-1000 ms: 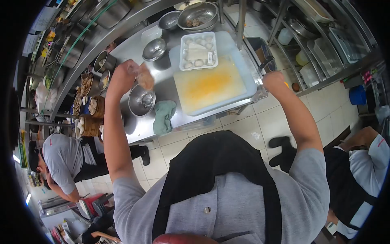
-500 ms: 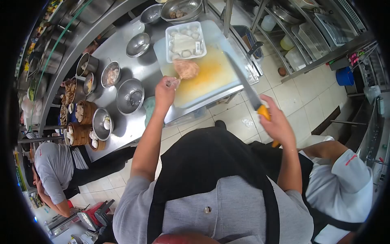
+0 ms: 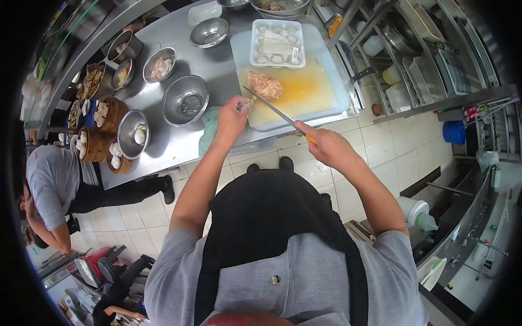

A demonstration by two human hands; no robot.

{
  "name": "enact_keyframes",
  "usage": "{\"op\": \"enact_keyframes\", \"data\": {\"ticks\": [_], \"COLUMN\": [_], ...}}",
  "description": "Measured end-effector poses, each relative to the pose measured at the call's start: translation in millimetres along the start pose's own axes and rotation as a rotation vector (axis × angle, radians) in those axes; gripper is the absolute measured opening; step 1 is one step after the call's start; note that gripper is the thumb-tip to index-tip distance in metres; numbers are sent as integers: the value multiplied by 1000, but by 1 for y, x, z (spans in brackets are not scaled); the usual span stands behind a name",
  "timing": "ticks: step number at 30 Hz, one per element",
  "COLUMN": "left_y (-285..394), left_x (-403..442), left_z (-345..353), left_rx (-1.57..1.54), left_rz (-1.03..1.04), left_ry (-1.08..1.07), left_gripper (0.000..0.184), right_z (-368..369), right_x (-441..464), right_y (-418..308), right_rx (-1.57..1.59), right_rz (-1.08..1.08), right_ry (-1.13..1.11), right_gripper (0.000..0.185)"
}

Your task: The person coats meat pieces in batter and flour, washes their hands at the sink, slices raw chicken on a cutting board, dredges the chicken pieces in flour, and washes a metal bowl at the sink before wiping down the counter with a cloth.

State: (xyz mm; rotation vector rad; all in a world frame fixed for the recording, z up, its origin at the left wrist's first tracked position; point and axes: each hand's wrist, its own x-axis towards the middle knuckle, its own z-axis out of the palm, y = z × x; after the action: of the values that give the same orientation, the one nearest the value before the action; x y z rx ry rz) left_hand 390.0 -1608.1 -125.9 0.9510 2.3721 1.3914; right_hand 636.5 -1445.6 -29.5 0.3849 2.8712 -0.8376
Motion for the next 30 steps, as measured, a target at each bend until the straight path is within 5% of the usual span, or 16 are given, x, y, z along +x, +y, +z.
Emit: {"op": "enact_keyframes", "data": {"ticks": [15,25,30], "left_y": [-4,-14,22], "left_x": [0,10,13], "left_z": [4,-3,-32], "left_rx": [1,60,-62], "left_rz": [47,33,-34], "left_ry": [-39,20,19], "left_gripper": [13,15,16], "right_z": [35,12,-30], "right_x": [79,-56,-116], "right_y": [-12,-5,-18], "right_rx": [-69,-233,1], "right_rz": [-53,122,146], "right_ry": [1,-127,-19], "right_gripper": [63,65,66]}}
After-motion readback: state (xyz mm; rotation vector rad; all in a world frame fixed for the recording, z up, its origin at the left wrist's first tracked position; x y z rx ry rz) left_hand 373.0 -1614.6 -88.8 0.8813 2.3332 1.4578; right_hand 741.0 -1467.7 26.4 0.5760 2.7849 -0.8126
